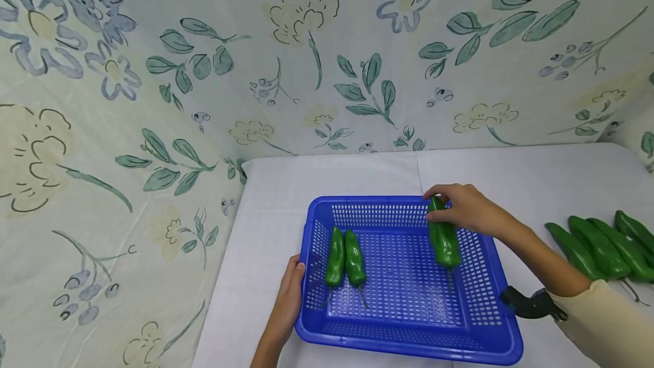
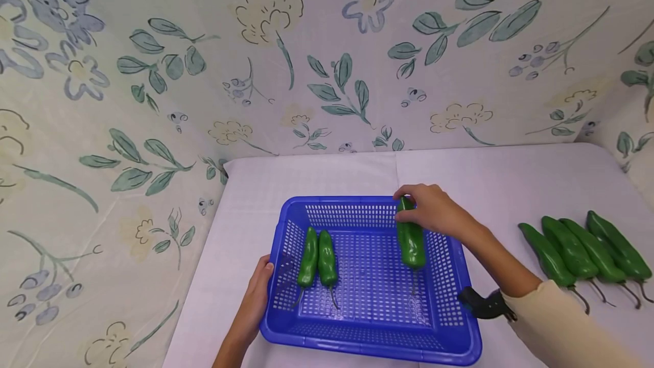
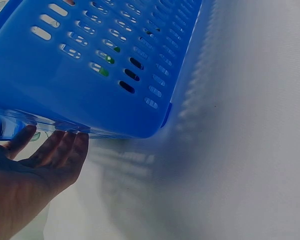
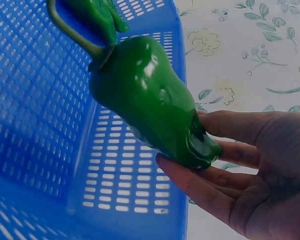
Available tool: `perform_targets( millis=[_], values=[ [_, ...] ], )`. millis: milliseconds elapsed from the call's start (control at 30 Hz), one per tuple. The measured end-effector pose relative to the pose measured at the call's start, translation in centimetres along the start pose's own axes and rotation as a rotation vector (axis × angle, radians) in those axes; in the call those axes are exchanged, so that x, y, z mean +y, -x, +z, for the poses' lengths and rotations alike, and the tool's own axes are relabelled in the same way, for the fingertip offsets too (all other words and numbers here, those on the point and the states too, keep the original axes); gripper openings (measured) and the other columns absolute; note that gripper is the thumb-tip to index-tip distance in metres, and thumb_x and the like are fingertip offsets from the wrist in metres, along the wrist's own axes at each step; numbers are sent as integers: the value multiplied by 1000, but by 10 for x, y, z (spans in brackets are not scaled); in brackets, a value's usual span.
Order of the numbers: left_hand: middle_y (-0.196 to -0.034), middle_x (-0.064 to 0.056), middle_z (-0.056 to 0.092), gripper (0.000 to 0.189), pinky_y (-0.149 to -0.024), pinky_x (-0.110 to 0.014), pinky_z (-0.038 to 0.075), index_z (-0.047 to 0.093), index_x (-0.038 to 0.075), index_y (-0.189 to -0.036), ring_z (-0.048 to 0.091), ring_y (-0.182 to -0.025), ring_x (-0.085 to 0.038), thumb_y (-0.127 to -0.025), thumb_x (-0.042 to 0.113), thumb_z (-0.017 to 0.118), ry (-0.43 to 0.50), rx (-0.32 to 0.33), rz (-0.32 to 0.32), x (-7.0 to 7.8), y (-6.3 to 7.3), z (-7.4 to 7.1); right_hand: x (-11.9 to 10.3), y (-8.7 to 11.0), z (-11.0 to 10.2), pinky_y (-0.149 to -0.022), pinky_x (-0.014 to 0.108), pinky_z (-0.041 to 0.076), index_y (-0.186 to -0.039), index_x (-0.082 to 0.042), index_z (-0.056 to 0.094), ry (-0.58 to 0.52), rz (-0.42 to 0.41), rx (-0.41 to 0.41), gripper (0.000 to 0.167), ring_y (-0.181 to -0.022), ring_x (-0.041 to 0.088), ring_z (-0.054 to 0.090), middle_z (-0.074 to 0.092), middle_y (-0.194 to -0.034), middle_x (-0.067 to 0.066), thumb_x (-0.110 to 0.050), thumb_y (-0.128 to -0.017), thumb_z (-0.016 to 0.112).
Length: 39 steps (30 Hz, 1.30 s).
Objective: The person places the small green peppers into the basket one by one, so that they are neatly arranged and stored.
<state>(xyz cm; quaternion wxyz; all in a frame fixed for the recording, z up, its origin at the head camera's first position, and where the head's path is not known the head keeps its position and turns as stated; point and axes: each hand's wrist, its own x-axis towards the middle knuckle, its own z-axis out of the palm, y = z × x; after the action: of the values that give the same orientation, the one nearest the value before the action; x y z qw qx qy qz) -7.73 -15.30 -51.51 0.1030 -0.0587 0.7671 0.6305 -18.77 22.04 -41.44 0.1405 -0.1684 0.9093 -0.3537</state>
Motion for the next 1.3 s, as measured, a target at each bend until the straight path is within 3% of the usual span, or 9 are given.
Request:
perform_targets(
  millis=[500,733,1300],
  values=[
    [-131,-12,52,45,-109,-59,29,42,8,-140,45,-129,-30,-110,37,25,-6,-3,5,-2,-1,0,-17,-15,23,-57,35,57,-123,5,61,-32,11,16,41,-65,16,65,66,-94,19,-13,-89,74],
    [-133,-12,51,46,-109,-61,27,41,8,-140,44,-131,-32,-110,39,25,-14,-1,-4,-3,-1,0,-23,-21,33,-57,29,56,-122,6,61,-51,0,24,39,-69,18,66,65,-99,22,-10,-89,74],
    [-133,-12,51,46,-110,-61,27,41,9,-141,44,-131,-31,-110,40,25,5,-11,-4,-3,0,-2,-35,-40,69,-62,29,54,-121,5,63,-41,-16,14,40,-76,18,65,67,-101,17,-13,-88,75]
  ],
)
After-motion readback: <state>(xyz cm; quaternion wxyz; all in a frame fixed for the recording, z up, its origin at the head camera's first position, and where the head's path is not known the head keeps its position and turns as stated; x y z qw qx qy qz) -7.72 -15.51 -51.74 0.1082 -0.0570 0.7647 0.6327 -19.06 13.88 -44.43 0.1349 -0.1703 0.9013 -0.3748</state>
